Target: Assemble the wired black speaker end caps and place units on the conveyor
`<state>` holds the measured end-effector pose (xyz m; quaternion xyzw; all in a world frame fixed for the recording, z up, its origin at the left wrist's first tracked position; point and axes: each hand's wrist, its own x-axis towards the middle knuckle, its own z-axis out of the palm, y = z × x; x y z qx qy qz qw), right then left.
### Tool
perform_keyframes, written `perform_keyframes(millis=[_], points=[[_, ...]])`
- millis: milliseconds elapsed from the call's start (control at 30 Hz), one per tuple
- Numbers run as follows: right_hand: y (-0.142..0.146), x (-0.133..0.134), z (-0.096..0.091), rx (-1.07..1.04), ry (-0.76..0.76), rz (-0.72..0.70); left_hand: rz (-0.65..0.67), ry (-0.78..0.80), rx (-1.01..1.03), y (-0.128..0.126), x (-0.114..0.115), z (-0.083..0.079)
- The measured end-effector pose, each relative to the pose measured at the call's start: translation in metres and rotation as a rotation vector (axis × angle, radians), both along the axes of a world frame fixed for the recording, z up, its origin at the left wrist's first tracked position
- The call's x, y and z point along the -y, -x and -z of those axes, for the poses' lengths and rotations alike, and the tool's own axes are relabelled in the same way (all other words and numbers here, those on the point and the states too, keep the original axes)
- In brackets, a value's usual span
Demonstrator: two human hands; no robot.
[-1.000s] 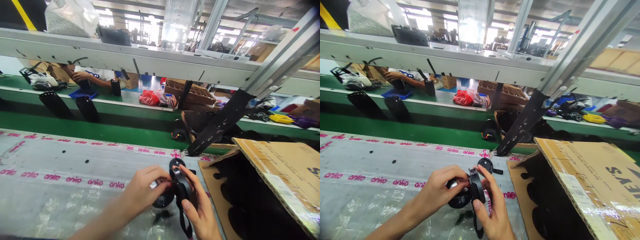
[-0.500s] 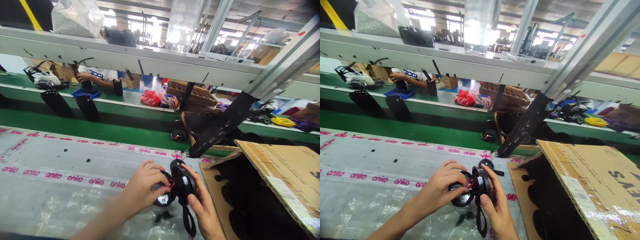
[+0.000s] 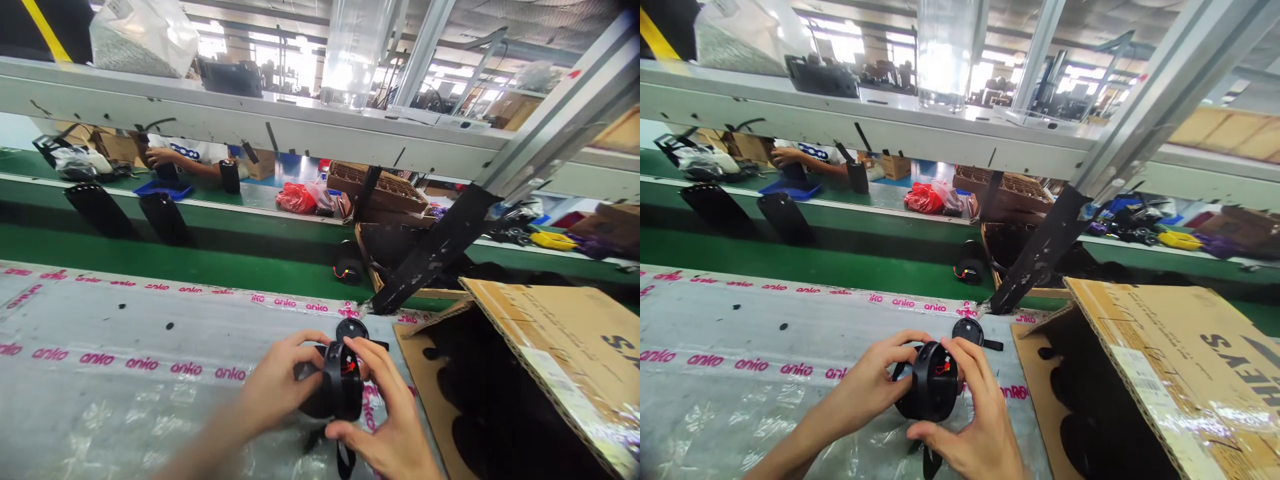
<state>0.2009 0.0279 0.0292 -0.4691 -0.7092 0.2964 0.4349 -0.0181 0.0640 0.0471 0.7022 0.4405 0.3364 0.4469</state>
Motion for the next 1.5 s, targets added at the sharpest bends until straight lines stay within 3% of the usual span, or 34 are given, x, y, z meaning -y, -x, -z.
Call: perform_keyframes(millis=[200,433,600,667,800,967,1067,1233,1333,1500], points=[[-0.015,-0.003,-0.014,0.039,0.121,-0.180,0.017,0.030,0.042,-0.004,-0.005,-0.002],[-0.009,-0.008,-0.010,0.055,0.085,-0.140,0.111,0.136,0.154,0.005,-0.012,-0.005],[0.000,-0.009,-0.003,0.194,0.006,-0.121,-0.141,0.211,0.457,0.011,0.021,0.029],[-0.002,-0.007,-0.005,0.216,0.043,-0.113,-0.162,0.181,0.510,0.002,0.037,0.046],[-0.008,0.000,0.000,-0.016,0.207,-0.148,-0.202,0.110,0.500,-0.019,0.041,0.064],[-0.004,0.008,0.037,-0.528,0.378,0.026,-0.113,0.073,0.461,-0.023,0.013,0.061],[0.004,0.011,0.051,-0.592,0.417,0.071,-0.061,0.107,0.444,-0.016,0.011,0.059],[0.015,0.011,0.040,-0.581,0.452,0.118,-0.040,0.212,0.385,-0.007,0.026,0.062],[0.019,0.007,0.033,-0.569,0.410,0.177,-0.118,0.201,0.385,-0.012,0.033,0.065],[0.024,0.006,0.034,-0.598,0.375,0.243,-0.374,0.029,0.480,-0.026,0.035,0.072]])
